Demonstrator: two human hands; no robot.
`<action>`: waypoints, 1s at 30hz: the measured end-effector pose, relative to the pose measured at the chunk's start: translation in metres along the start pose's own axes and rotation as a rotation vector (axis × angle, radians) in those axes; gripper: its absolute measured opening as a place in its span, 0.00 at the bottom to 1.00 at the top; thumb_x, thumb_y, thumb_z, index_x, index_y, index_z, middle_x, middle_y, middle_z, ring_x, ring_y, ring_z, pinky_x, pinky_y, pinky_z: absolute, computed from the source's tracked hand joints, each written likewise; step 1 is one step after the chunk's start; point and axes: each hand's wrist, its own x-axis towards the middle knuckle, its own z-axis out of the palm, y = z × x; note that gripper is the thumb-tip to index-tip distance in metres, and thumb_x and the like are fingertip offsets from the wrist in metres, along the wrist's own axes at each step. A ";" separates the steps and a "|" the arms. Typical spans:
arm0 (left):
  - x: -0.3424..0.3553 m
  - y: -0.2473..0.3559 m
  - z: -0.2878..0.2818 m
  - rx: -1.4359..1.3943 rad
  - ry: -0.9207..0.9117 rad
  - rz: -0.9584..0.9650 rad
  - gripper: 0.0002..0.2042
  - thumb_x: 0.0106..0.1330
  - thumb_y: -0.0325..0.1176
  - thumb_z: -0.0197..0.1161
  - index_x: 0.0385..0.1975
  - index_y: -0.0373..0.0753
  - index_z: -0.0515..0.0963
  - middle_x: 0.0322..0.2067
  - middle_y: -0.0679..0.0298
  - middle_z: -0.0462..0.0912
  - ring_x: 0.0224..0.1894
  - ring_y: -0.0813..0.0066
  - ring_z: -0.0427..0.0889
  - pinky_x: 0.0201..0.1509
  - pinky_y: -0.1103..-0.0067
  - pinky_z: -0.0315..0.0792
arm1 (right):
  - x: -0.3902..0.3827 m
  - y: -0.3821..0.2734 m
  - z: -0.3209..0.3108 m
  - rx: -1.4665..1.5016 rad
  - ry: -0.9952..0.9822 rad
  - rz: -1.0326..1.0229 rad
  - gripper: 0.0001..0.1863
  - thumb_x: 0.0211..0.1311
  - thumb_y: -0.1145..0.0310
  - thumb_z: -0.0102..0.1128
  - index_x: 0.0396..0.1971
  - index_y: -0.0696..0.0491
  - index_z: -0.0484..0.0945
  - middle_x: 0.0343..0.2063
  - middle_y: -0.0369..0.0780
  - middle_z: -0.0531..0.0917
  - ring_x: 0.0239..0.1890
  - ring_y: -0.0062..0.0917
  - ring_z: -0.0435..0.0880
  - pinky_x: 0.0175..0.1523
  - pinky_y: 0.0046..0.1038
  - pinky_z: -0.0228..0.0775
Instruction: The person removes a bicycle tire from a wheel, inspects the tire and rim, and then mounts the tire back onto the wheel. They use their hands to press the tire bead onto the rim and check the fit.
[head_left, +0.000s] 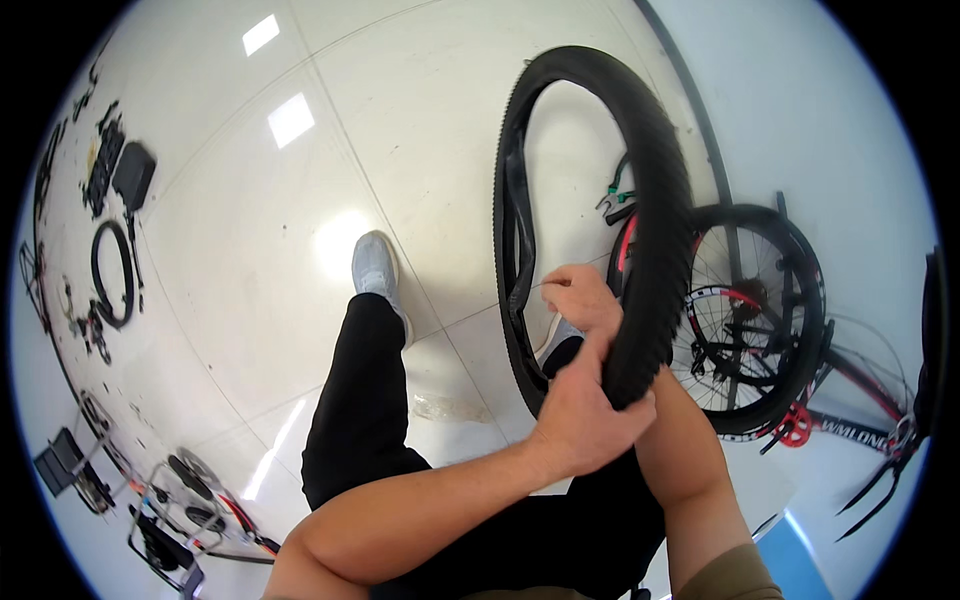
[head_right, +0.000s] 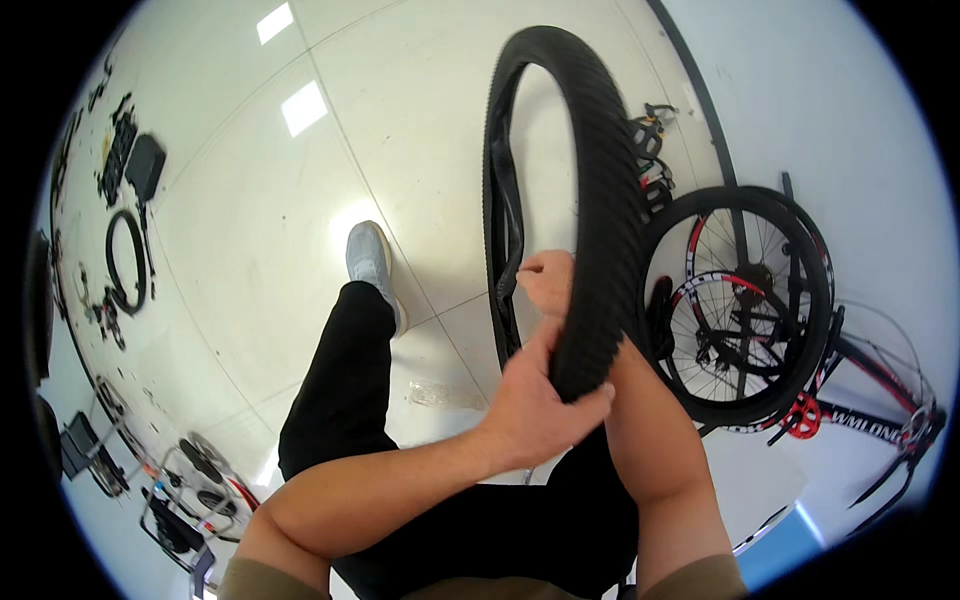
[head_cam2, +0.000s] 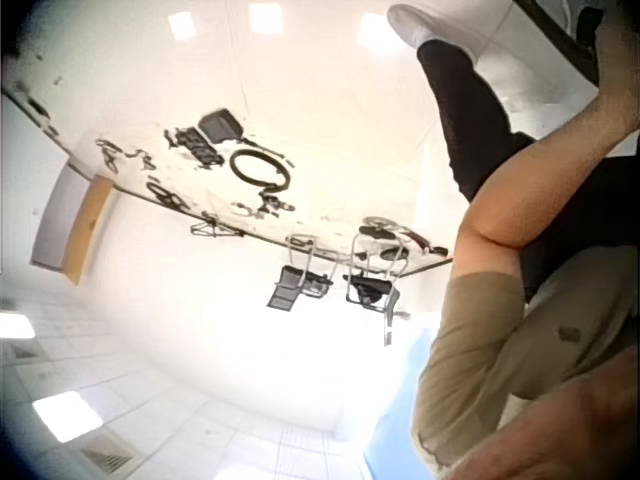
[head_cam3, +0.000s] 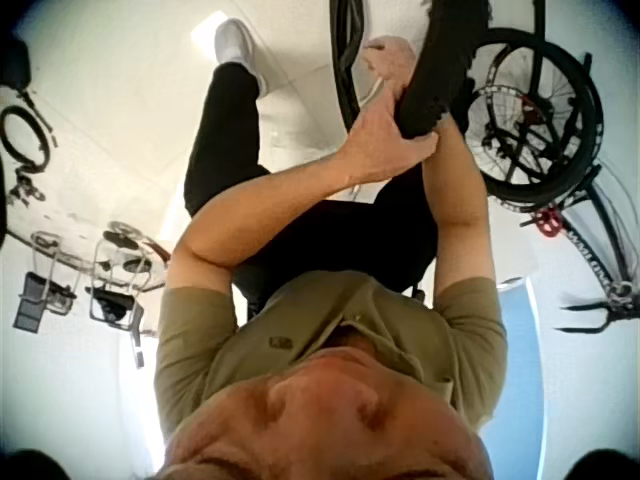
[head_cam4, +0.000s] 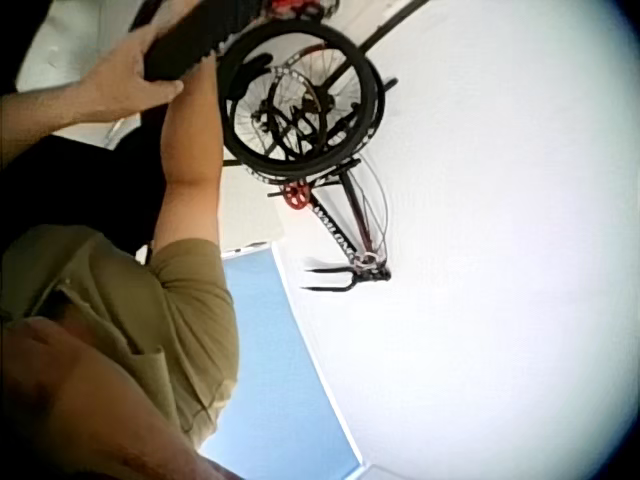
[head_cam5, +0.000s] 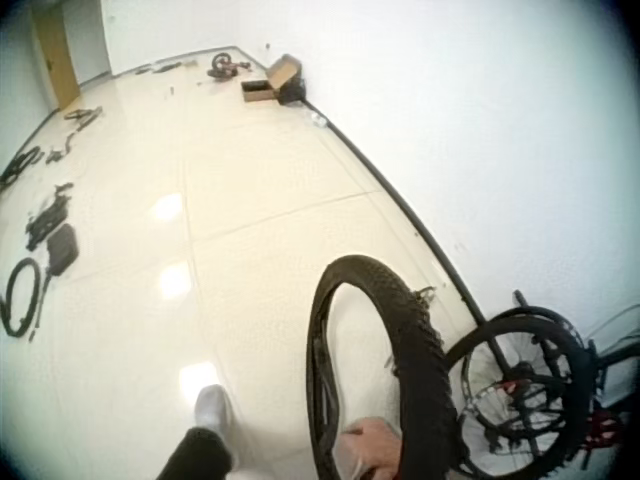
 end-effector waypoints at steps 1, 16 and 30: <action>-0.002 -0.002 0.003 -0.006 -0.029 -0.020 0.24 0.59 0.29 0.69 0.55 0.33 0.71 0.41 0.59 0.80 0.44 0.73 0.80 0.52 0.76 0.74 | 0.005 0.011 0.001 0.057 -0.107 0.114 0.11 0.58 0.69 0.61 0.29 0.63 0.83 0.23 0.40 0.85 0.25 0.22 0.84 0.30 0.26 0.75; 0.000 0.005 0.009 -0.011 -0.042 -0.039 0.19 0.57 0.29 0.66 0.48 0.33 0.70 0.31 0.49 0.80 0.36 0.50 0.83 0.44 0.67 0.75 | 0.050 0.078 0.081 0.323 0.015 0.464 0.10 0.53 0.73 0.71 0.30 0.61 0.78 0.21 0.38 0.77 0.20 0.24 0.76 0.20 0.28 0.64; -0.004 -0.001 0.010 -0.064 -0.108 0.007 0.18 0.57 0.26 0.65 0.46 0.33 0.70 0.30 0.46 0.79 0.36 0.44 0.82 0.42 0.66 0.74 | 0.060 0.127 0.086 -0.063 0.123 0.100 0.12 0.54 0.69 0.72 0.33 0.59 0.80 0.31 0.45 0.85 0.38 0.35 0.84 0.45 0.37 0.73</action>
